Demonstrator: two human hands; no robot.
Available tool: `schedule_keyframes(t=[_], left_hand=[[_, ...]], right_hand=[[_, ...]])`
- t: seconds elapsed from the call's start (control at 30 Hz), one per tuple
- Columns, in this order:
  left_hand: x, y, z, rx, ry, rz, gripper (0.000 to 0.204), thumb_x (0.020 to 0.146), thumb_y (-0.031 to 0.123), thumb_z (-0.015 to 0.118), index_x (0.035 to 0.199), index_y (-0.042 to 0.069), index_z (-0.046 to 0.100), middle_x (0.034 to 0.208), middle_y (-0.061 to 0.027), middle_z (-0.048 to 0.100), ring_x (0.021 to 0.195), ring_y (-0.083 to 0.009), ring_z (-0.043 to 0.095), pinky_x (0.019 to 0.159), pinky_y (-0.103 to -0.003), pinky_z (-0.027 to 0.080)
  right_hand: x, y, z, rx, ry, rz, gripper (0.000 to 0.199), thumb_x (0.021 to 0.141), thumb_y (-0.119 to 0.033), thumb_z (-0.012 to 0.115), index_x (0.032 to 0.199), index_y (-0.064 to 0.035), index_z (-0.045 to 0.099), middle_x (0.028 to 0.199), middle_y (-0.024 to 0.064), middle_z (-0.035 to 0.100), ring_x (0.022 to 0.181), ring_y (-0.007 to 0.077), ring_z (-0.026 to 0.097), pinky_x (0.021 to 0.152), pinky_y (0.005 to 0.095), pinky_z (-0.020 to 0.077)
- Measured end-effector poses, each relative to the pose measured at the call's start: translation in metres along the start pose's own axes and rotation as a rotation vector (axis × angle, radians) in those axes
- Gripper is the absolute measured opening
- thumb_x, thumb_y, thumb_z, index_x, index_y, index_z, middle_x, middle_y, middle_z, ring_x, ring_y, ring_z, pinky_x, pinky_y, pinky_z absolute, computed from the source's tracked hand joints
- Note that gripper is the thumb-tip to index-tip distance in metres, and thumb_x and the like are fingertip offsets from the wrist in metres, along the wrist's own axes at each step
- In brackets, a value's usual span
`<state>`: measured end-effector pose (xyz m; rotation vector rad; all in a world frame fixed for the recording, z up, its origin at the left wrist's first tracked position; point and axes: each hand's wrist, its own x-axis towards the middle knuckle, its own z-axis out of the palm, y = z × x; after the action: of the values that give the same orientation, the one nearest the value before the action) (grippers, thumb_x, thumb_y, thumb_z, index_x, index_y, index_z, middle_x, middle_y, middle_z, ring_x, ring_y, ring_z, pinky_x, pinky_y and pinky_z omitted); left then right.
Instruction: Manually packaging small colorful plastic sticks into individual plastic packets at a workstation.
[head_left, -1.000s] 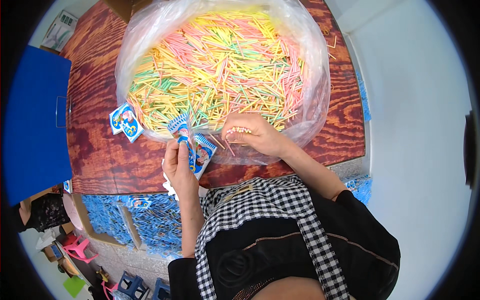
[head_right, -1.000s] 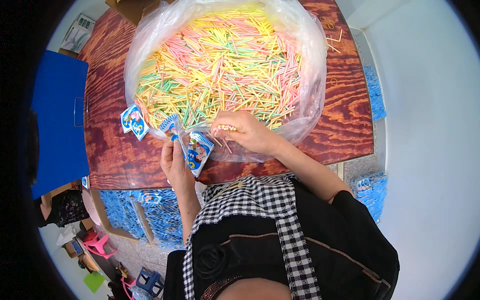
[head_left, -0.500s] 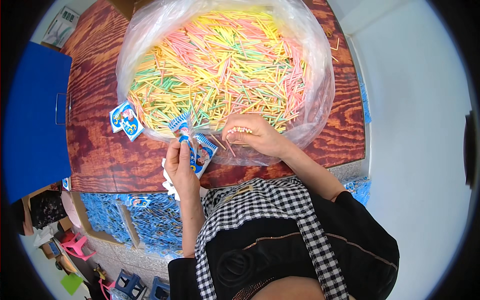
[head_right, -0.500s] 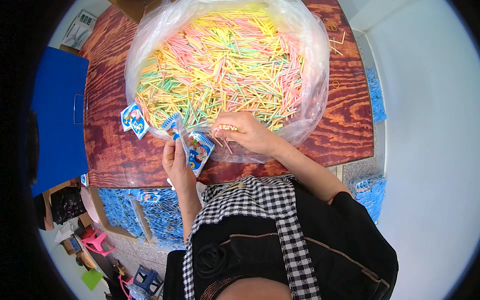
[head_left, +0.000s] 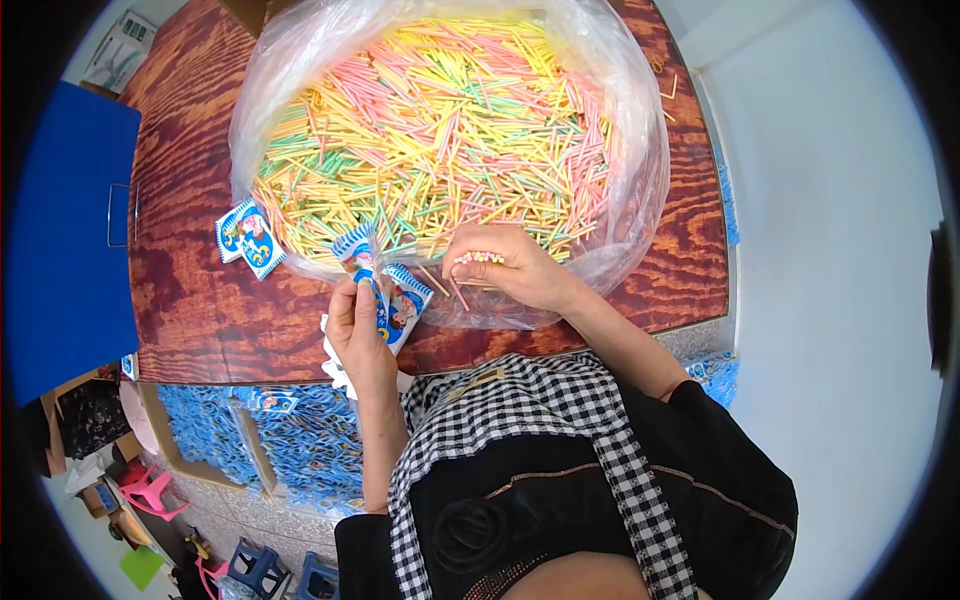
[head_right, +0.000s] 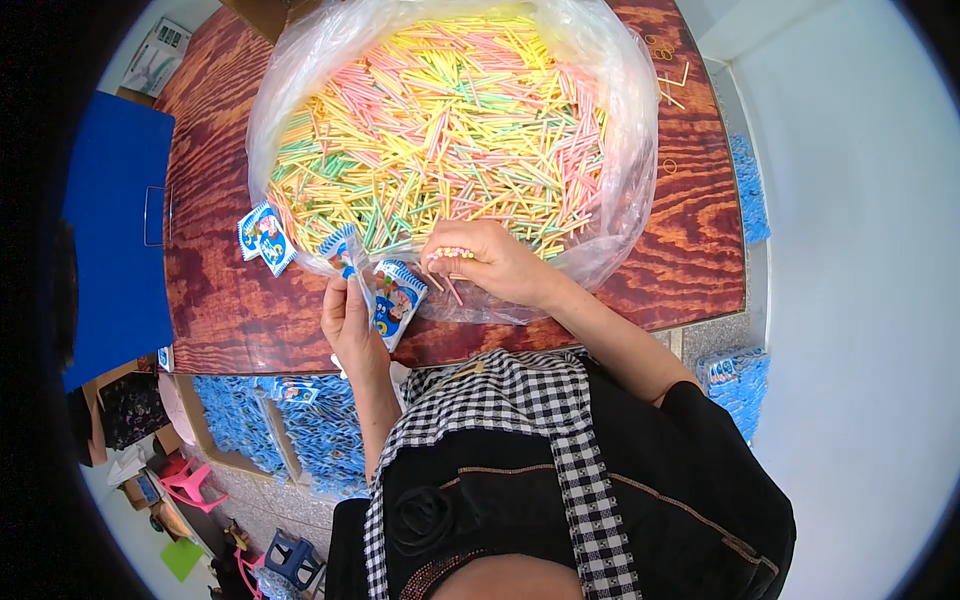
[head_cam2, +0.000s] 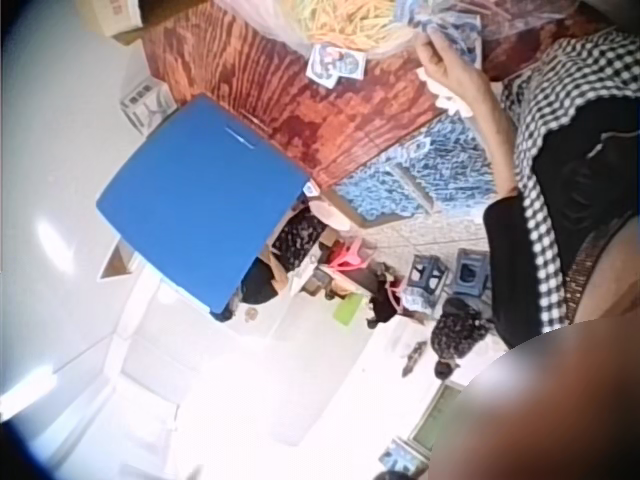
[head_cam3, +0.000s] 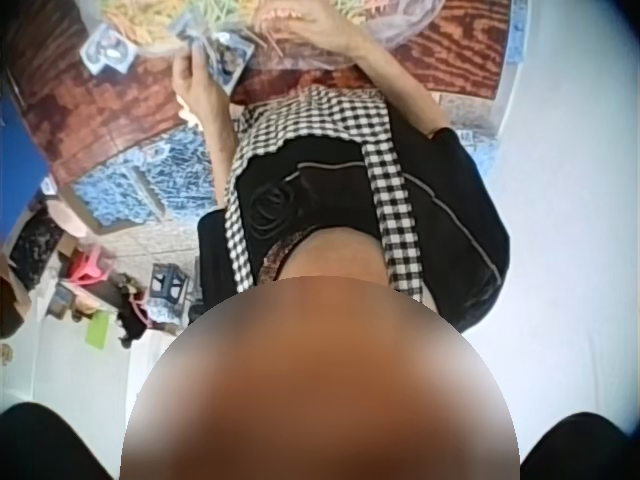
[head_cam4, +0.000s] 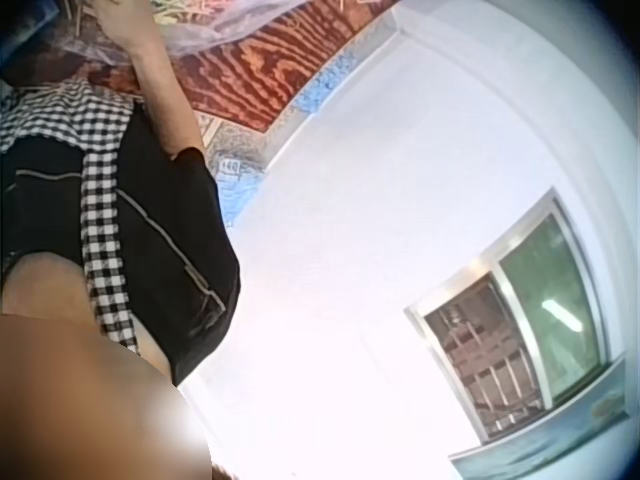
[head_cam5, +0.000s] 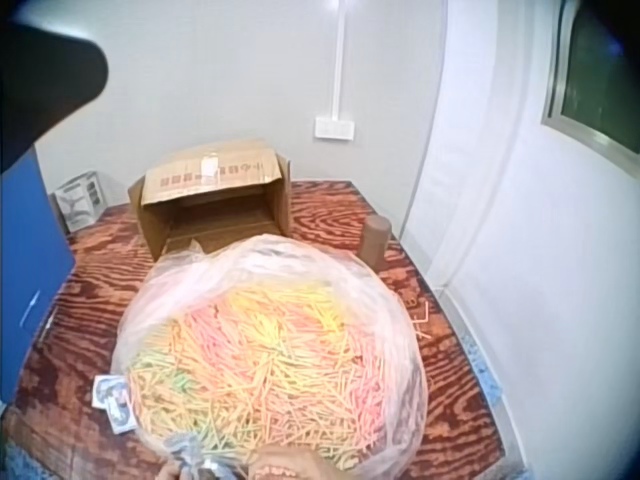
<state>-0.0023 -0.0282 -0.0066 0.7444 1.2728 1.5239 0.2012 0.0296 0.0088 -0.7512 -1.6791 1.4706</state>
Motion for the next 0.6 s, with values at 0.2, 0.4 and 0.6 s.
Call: schedule_keyframes(t=[0.2,0.4,0.6], left_hand=[[-0.0001,-0.0005,-0.0052,-0.049,-0.033,-0.039,0.01,0.096,0.01,0.053,0.097,0.002,0.06,0.092,-0.0064,0.067,0.082,-0.0105,0.063,0.076,-0.024,0.049],[0.0002,0.0031,0.0007,-0.022,-0.022,-0.021,0.009,0.096,0.013,0.055,0.095,0.005,0.06,0.083,-0.0024,0.064,0.064,-0.0041,0.055,0.049,-0.019,0.044],[0.002,-0.0004,0.0015,-0.01,0.015,0.003,0.01,0.096,0.011,0.055,0.096,0.003,0.06,0.085,-0.0022,0.064,0.071,-0.0055,0.056,0.064,-0.02,0.046]], right_hand=[[-0.0002,-0.0015,-0.0005,-0.003,-0.015,0.014,0.015,0.091,-0.016,0.059,0.088,-0.0023,0.063,0.082,0.006,0.061,0.078,0.0178,0.059,0.072,0.0301,0.045],[0.0002,-0.0024,-0.0001,-0.002,-0.019,0.029,0.014,0.091,-0.016,0.06,0.088,-0.0025,0.063,0.083,0.0059,0.061,0.078,0.0179,0.058,0.073,0.0301,0.0447],[-0.0006,-0.0032,-0.0006,-0.013,-0.008,-0.001,0.014,0.091,-0.016,0.06,0.088,-0.0027,0.063,0.082,0.0059,0.061,0.078,0.0178,0.058,0.073,0.0299,0.044]])
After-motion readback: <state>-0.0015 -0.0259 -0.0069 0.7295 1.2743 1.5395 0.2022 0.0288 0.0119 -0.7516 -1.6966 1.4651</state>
